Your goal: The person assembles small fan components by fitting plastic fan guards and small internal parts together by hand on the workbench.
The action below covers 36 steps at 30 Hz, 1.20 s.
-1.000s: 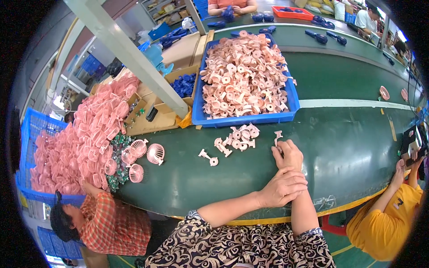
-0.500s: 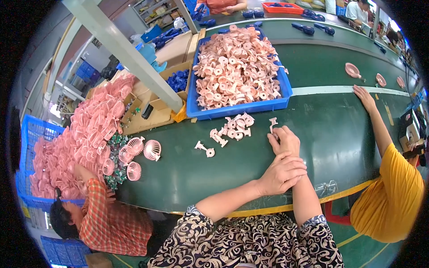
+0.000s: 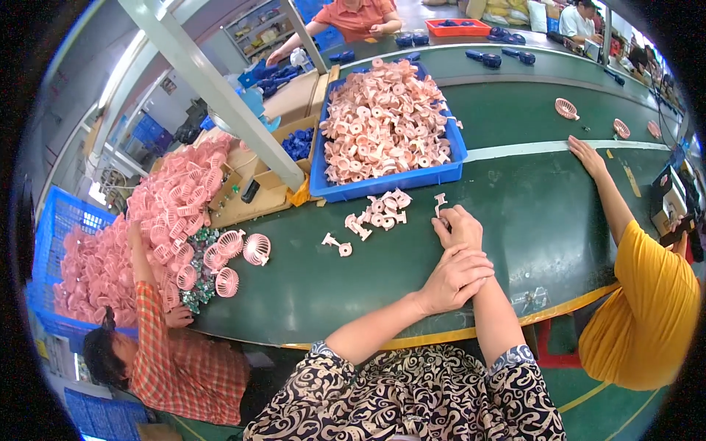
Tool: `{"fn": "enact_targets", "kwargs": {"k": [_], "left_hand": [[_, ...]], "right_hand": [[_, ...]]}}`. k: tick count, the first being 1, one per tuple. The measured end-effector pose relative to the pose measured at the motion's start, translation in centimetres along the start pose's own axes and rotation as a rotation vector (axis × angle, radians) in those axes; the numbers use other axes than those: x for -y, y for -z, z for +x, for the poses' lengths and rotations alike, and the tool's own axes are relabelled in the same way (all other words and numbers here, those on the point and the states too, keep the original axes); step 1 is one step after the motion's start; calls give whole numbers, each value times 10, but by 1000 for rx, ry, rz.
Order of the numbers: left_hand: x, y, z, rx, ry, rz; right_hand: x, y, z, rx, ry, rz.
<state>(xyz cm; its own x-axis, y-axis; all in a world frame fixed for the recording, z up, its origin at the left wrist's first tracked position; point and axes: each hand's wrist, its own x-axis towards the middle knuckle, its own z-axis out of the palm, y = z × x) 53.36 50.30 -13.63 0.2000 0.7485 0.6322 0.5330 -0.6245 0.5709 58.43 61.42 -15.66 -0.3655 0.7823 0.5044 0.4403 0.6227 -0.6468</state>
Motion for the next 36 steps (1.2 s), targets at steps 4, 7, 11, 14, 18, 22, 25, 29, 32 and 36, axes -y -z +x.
{"fn": "enact_targets", "kwargs": {"k": [4,7,11,14,18,22,25,29,32,36], "left_hand": [[-2,0,0,10,11,-2],[-1,0,4,8,4,-8],[-1,-1,5,2,-4,11],[1,-2,4,6,-5,12],[-1,0,2,-39,-15,10],[-2,5,2,-118,11,-49],[-1,9,4,-154,-11,-78],[-6,7,9,-188,-14,-42],[-6,6,9,-190,-25,-22],[-7,8,9,-212,-34,-7]], "right_hand": [[0,1,0,7,-6,-19],[0,4,4,-16,17,2],[-1,4,3,-13,22,23],[0,5,2,8,-13,43],[8,3,0,-15,-26,65],[12,2,-1,10,-44,96],[19,5,1,-1,-87,98],[12,6,0,-8,-40,66],[12,3,-2,-2,-18,83],[6,1,-6,37,130,8]]}}
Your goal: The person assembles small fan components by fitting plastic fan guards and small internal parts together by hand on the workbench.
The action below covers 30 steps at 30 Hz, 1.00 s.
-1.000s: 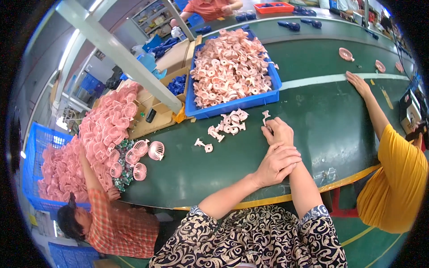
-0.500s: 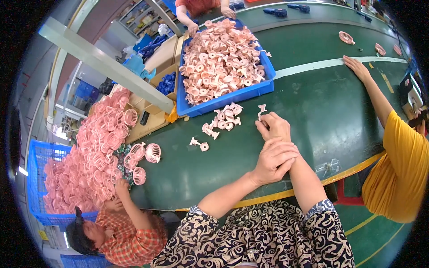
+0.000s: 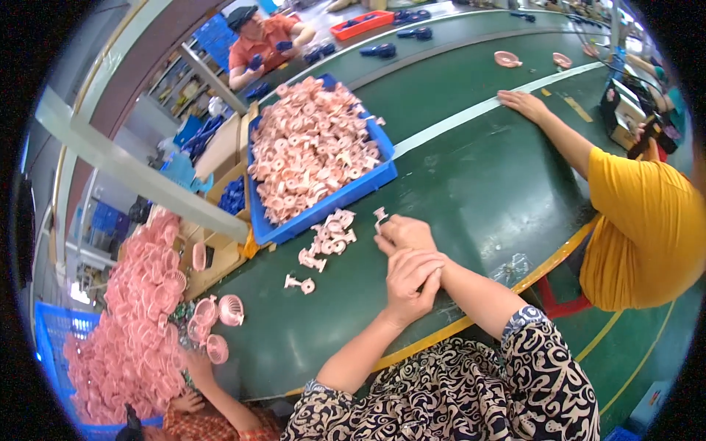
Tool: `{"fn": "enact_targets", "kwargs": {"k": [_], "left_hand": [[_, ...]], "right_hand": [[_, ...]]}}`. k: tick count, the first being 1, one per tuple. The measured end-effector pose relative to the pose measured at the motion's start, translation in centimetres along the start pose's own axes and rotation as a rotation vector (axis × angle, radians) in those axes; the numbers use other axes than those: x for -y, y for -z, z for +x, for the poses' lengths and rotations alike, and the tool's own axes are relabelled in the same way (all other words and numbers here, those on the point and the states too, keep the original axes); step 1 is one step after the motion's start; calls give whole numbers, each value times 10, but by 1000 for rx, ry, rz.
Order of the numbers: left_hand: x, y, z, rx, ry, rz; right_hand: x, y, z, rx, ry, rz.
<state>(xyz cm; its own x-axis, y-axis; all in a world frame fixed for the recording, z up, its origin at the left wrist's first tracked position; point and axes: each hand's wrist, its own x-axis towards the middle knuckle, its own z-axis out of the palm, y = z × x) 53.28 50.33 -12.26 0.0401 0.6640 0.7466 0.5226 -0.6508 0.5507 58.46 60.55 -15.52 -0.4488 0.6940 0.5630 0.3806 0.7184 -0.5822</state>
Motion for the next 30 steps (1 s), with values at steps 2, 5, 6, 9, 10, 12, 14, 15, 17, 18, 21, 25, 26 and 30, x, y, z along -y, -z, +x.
{"fn": "enact_targets", "kwargs": {"k": [2,5,6,9,10,12,14,15,17,18,21,25,26,30], "left_hand": [[2,0,-4,-20,15,20],[2,0,-5,7,-3,51],[3,-3,-5,4,-11,55],[3,0,-4,18,-20,101],[3,2,-5,24,-24,81],[3,1,-4,80,-7,181],[-1,-4,-1,127,5,213],[-2,-5,0,165,18,272],[0,-9,-5,200,38,257],[0,-10,-5,210,30,277],[0,-12,-4,225,22,295],[-1,-11,-3,242,27,289],[-1,-11,-3,244,27,283],[-1,-8,-6,259,36,291]], "right_hand": [[1,1,-1,63,54,-31],[-3,4,0,115,147,-88],[-6,3,-2,112,161,-108],[-8,-3,0,118,180,-100],[-6,-6,0,76,197,-59],[-9,-4,2,32,196,-33],[-15,2,3,143,192,77],[-18,3,3,138,176,70],[-21,4,3,189,177,110],[-23,4,3,190,198,89],[-27,4,2,186,200,117],[-26,6,2,200,213,130],[-26,7,2,200,208,127],[-24,7,3,219,194,158]]}}
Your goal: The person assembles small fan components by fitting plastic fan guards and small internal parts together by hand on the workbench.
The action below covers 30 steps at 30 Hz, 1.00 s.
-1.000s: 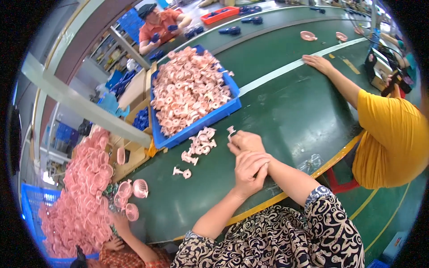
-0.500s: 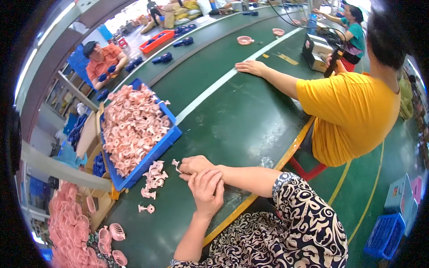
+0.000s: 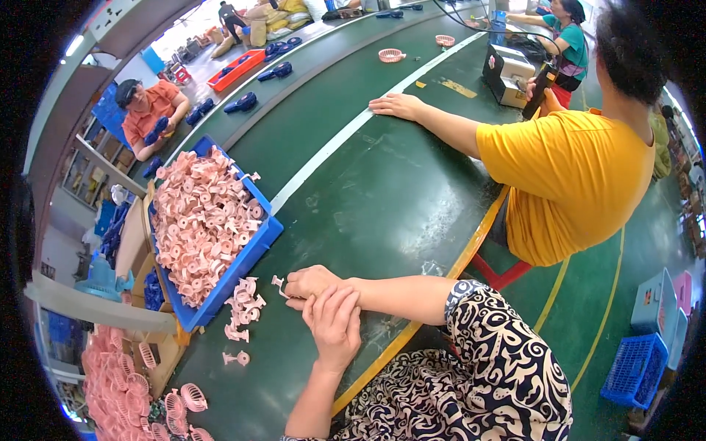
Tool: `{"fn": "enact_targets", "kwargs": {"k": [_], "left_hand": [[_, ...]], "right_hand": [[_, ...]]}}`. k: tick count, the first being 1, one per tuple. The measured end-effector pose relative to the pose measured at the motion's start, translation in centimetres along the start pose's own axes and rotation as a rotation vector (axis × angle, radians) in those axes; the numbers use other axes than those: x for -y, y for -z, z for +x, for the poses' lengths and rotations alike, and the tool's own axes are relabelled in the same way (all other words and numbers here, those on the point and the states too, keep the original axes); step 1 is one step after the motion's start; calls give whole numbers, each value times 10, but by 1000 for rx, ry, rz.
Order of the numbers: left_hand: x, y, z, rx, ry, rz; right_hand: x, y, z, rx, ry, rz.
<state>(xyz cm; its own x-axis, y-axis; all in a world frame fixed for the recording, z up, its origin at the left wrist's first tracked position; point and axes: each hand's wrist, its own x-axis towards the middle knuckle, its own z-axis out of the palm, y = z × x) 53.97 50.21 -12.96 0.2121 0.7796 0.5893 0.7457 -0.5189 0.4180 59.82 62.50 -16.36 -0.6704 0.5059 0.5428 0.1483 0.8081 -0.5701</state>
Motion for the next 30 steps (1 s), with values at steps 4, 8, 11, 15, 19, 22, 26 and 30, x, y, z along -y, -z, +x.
{"fn": "enact_targets", "kwargs": {"k": [4,8,11,15,19,22,26,30], "left_hand": [[0,2,-1,11,3,-16],[1,2,-2,18,-13,-9],[2,2,-3,14,-13,-19],[2,2,-2,14,-23,-26],[2,2,-2,17,-22,-35],[2,3,-1,18,-19,-40],[2,4,-2,29,0,-44],[1,3,-1,24,13,-59]], "right_hand": [[1,1,0,-6,9,1],[-1,1,-1,-10,11,-8],[-2,-1,0,2,7,-2],[-2,0,-1,5,-3,-12],[-2,1,-2,-5,-3,-12],[-1,1,-2,3,-1,-8],[0,1,-2,-5,4,-11],[0,1,-2,-1,0,-19]]}}
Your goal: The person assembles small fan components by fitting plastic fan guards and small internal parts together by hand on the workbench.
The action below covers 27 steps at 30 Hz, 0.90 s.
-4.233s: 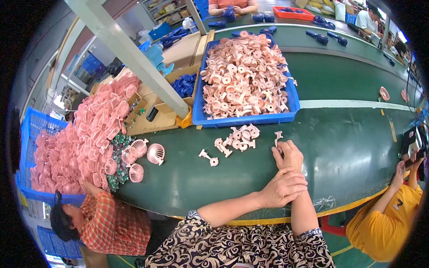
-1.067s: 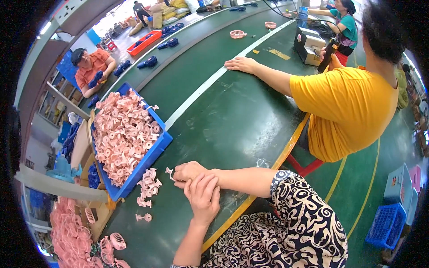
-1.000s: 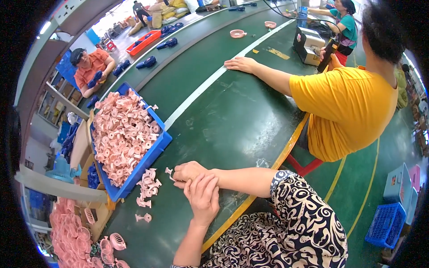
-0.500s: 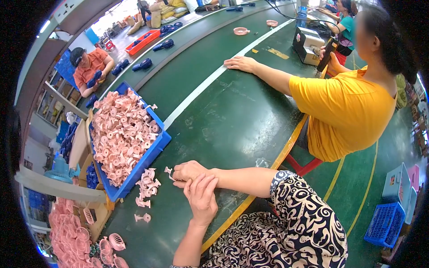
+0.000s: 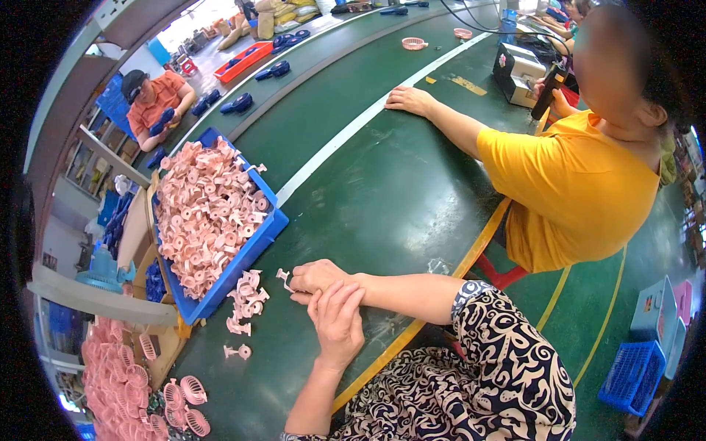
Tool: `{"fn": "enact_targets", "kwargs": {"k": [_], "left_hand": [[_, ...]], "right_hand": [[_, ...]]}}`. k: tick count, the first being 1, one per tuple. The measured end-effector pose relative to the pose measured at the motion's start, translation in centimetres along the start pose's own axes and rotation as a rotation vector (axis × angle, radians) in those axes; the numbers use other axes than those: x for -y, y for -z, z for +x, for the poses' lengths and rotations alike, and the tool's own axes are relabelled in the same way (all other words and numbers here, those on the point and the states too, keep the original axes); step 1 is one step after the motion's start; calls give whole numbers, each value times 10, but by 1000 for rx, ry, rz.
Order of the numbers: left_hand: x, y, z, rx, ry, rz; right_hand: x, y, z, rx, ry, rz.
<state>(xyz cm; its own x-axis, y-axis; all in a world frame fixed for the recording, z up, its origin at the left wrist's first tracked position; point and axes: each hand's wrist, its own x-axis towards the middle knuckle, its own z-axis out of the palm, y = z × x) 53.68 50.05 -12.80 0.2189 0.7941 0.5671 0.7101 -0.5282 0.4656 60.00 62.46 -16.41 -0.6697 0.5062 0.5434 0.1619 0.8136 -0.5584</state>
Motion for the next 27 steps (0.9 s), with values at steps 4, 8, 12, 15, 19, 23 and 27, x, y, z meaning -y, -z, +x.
{"fn": "enact_targets", "kwargs": {"k": [4,8,12,15,19,23,27], "left_hand": [[-1,-1,0,-6,1,-16],[-1,0,0,9,15,-15],[0,-1,-1,-2,12,-13],[0,-2,0,-11,9,-15],[-4,3,2,-3,7,-24],[0,-1,-1,18,-1,-32],[-1,-4,-1,20,2,27]], "right_hand": [[2,2,-1,13,-20,-19],[0,1,-1,15,-24,-21],[-1,-1,-1,23,-27,-33],[-1,0,-1,19,-27,-39],[1,0,0,5,-39,-42],[4,2,3,-16,1,14],[3,3,1,-5,-50,45]]}}
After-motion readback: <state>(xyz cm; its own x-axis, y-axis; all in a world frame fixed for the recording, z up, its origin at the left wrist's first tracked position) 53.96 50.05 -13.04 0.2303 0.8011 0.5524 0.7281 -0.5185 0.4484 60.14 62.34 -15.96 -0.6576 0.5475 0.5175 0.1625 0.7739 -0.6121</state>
